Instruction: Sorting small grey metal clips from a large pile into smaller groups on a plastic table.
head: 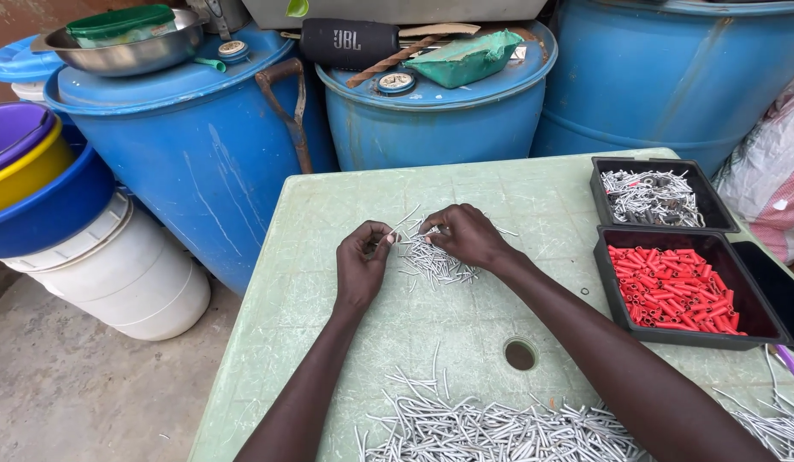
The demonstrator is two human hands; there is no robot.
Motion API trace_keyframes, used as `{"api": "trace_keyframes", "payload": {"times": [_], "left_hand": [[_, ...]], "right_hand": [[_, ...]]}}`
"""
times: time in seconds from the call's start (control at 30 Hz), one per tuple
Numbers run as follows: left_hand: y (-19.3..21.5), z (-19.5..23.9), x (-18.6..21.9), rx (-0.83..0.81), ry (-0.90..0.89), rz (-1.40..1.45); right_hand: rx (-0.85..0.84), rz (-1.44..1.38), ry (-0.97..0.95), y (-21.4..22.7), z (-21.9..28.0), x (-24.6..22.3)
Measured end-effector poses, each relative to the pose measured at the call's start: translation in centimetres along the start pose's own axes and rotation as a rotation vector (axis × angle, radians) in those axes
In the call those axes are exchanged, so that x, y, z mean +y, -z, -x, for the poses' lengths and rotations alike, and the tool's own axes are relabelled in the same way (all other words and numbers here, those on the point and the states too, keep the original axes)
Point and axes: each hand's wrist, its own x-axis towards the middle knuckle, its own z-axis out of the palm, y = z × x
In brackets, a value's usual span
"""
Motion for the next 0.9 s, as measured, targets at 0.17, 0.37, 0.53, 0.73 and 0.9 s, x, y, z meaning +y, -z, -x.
{"api": "trace_keyframes", "payload": {"times": [0.17,0.37,0.53,0.73,0.9], "left_hand": [[-0.3,-0.3,-0.4,0.010,0.022,0.244],[-0.7,0.1,0.1,0.001,0.087,0.583],[-1.9,-0.4,-2.4,0.030,0.307,1.009],[-1.9,-0.5,-2.6,0.012,0.411,1.295],[-2.3,-1.6,-6.3,-0.039,0.410,1.500]], "right_hand": [[-0.076,0.153,-0.036,-1.9,-1.8,0.9],[-0.028,-0.081,-0.042,-0.9,-1.5,-0.4],[0.045,-0.559,-0.205,0.5,-1.1,-0.5],[-0.066,-0.848,-0.339,0.6,-1.1,-2.5],[-0.012,-0.535,-0.115,-3.9,-3.2,-3.6]]}}
